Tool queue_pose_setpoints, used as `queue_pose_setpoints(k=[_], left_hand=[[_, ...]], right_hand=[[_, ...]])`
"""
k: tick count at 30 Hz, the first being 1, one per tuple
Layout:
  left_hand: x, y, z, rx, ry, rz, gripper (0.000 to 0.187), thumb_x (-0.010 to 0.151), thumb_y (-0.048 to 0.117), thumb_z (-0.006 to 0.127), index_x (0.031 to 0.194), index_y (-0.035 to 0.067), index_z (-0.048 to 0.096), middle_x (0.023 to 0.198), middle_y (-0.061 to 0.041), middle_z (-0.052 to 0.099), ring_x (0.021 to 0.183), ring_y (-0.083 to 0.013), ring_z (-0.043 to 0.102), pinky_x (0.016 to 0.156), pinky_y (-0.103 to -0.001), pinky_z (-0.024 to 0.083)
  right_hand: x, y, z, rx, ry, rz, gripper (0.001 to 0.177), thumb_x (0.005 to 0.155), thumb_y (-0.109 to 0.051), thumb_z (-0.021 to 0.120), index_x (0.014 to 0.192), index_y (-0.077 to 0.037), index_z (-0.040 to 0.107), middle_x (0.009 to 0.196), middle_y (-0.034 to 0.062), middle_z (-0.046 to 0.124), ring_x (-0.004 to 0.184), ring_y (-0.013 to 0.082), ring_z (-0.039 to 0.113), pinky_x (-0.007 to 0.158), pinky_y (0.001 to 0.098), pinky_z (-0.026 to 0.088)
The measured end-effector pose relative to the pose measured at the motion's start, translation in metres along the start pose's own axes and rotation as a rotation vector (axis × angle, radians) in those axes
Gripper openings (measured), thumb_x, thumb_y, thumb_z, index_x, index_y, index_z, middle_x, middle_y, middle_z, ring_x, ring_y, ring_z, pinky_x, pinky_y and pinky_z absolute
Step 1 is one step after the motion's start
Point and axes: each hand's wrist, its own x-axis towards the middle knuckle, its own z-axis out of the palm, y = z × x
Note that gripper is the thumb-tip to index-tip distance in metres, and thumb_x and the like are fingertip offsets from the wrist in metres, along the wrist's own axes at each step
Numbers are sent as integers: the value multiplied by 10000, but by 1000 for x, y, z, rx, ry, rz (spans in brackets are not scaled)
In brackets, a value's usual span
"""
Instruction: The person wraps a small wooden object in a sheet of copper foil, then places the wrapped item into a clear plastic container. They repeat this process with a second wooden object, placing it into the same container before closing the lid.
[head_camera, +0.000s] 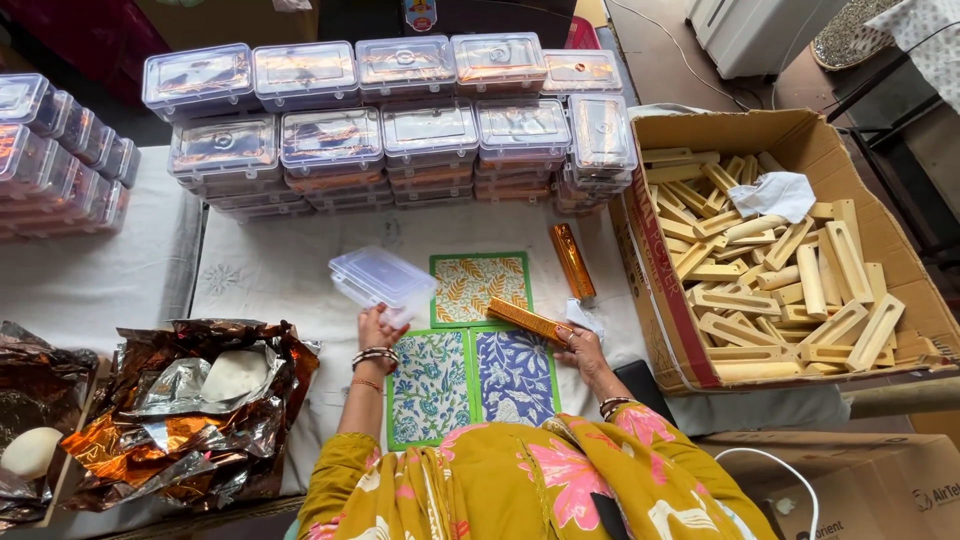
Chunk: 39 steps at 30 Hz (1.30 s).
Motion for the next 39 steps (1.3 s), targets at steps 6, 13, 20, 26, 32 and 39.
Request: queue_pose_setpoints(k=[6, 13, 20, 26, 32, 39], left_hand=[[-12, -88, 12, 961, 30, 25, 1075, 796, 392, 814, 1609, 123, 164, 1253, -198, 768, 933, -291, 784, 880, -411, 612], [-66, 32, 33, 1418, 98, 903, 1231, 579, 345, 951, 1580, 240, 243, 1580, -238, 371, 1418, -365, 333, 1118, -463, 426], [-36, 63, 46, 1606, -167, 1091, 522, 761, 488, 824, 1194, 221, 707, 1402, -53, 570, 1396, -267, 433, 1132, -537, 318], [-43, 63, 72, 1425, -185, 1061, 559, 744, 574, 837, 1102, 163, 714, 1127, -17, 725, 1125, -231, 641, 1002, -437, 464], [7, 47, 55, 1128, -210, 946, 443, 735, 258, 888, 1146, 180, 743, 1201, 1, 733, 1149, -214, 662, 973, -387, 524], [61, 18, 28, 827, -192, 454, 302, 867, 269, 846, 1145, 187, 762, 1204, -25, 779, 1149, -158, 714, 955, -327, 549]], right_hand=[[-4, 0, 6, 0, 52, -47, 410, 930, -236, 708, 1257, 9, 666, 1067, 136, 762, 900, 167, 755, 617, 248, 622], [-3, 1, 7, -10, 80, -50, 401, 929, -243, 704, 1243, 4, 674, 1040, 142, 765, 885, 167, 753, 614, 250, 624], [1, 5, 4, -3, 82, -58, 402, 921, -263, 707, 1233, -10, 679, 1049, 117, 762, 886, 161, 750, 615, 258, 619], [-2, 3, 8, -17, 97, -36, 414, 924, -273, 709, 1244, -14, 673, 1054, 121, 764, 886, 164, 749, 612, 260, 618], [2, 5, 4, -16, 90, -29, 417, 920, -273, 708, 1248, -17, 672, 1051, 120, 766, 884, 164, 749, 609, 264, 618], [1, 0, 7, -14, 107, -19, 409, 923, -264, 701, 1246, -15, 669, 1028, 115, 766, 872, 161, 756, 605, 255, 622]])
